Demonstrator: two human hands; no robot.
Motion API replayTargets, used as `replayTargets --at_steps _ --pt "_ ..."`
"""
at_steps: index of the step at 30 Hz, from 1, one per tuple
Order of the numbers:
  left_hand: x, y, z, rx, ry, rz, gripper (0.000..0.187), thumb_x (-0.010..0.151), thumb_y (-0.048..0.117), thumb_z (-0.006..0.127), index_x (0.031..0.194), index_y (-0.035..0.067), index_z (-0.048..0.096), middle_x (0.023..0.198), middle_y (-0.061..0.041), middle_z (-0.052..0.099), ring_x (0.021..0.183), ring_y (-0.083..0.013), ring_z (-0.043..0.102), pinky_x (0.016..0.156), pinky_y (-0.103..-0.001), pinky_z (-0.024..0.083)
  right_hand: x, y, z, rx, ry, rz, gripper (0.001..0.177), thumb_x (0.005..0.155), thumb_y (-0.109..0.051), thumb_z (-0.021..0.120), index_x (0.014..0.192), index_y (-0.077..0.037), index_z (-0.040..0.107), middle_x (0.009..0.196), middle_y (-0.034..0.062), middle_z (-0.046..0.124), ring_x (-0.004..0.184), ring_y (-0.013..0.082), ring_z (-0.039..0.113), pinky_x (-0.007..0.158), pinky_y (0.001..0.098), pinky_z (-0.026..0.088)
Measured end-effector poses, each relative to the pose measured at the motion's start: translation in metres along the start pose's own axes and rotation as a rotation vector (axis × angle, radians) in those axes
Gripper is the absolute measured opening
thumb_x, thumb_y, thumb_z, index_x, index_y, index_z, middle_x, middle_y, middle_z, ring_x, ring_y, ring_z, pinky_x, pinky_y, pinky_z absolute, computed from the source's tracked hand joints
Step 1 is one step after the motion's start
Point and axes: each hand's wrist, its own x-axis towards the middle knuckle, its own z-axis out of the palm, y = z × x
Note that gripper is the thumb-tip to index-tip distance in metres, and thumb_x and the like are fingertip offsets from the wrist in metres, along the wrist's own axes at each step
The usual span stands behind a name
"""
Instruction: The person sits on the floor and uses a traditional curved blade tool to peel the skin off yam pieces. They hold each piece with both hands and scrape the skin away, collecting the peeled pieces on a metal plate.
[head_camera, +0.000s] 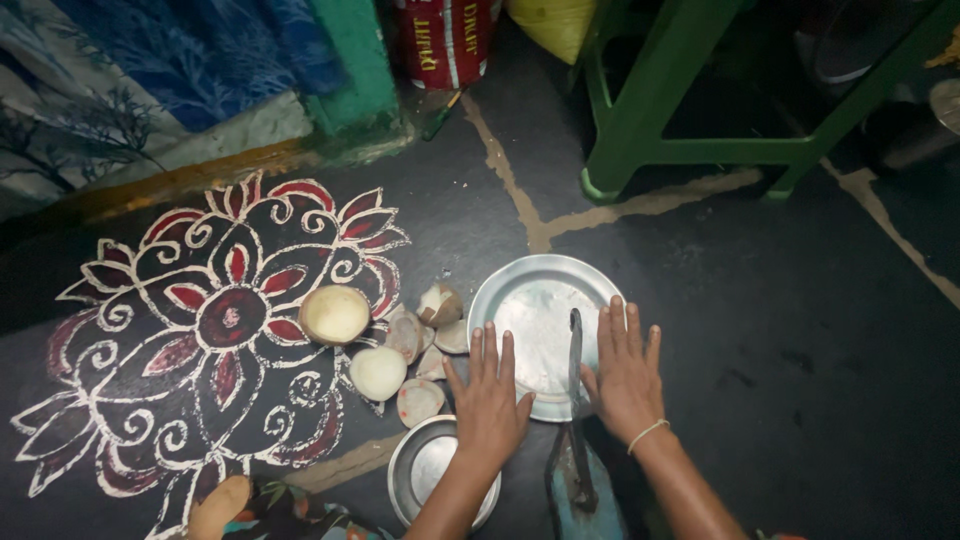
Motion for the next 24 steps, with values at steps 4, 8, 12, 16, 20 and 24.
replayTargets --at_steps 4,8,12,16,20,24 --pt "0.002 -0.016 0.013 0.074 -0.041 -0.075 0.09 0.078 0.033 0.076 0.154 0.008 0.034 0.163 -0.019 0.019 0.152 -0.0338 0.013 0.114 -0.072 0.009 -0.002 0.001 0.0 0.04 -0.022 0.008 0.098 0.082 -0.032 0.071 0.16 0.0 0.021 0.166 0.0201 0.012 0.154 0.0367 0.008 0.121 0.0604 0.014" --pt "0.011 -0.053 0.017 0.158 0.227 -0.195 0.055 0.079 0.023 0.074 0.13 0.007 0.061 0.144 -0.018 0.049 0.139 -0.0349 0.039 0.108 -0.068 0.025 -0.004 0.003 0.002 0.059 -0.035 0.01 0.098 0.082 -0.033 0.071 0.16 0.0 0.02 0.166 0.0201 0.01 0.154 0.0381 0.007 0.12 0.0604 0.013" --pt "0.015 -0.087 0.017 0.152 0.164 -0.342 0.034 0.077 0.024 0.075 0.106 0.007 0.071 0.114 -0.011 0.065 0.114 -0.0303 0.056 0.095 -0.059 0.038 -0.003 0.005 0.004 0.067 -0.068 0.026 0.099 0.082 -0.033 0.071 0.16 -0.002 0.019 0.166 0.0185 0.01 0.155 0.0374 0.007 0.121 0.06 0.013" --pt "0.014 -0.096 0.025 0.214 0.185 -0.323 0.021 0.077 0.021 0.075 0.093 0.008 0.074 0.103 -0.008 0.069 0.104 -0.029 0.06 0.087 -0.05 0.041 -0.003 0.005 0.006 0.086 -0.057 0.013 0.099 0.082 -0.033 0.071 0.16 0.0 0.019 0.166 0.0205 0.01 0.154 0.0384 0.007 0.12 0.0605 0.013" --pt "0.014 -0.099 0.034 0.196 0.199 -0.303 0.03 0.065 0.024 0.079 0.089 0.007 0.075 0.103 -0.012 0.069 0.098 -0.0319 0.06 0.079 -0.05 0.041 -0.001 0.007 0.005 0.098 -0.072 0.018 0.099 0.082 -0.033 0.072 0.159 0.0 0.019 0.165 0.0214 0.011 0.154 0.0393 0.008 0.12 0.0608 0.013" --pt "0.015 -0.098 0.033 0.261 0.267 -0.288 0.006 0.077 0.012 0.072 0.08 0.01 0.076 0.098 -0.009 0.071 0.099 -0.0288 0.063 0.081 -0.049 0.042 -0.001 0.006 0.005 0.097 -0.084 0.015 0.098 0.082 -0.033 0.072 0.159 0.0 0.021 0.165 0.0219 0.012 0.154 0.0403 0.009 0.12 0.0608 0.014"
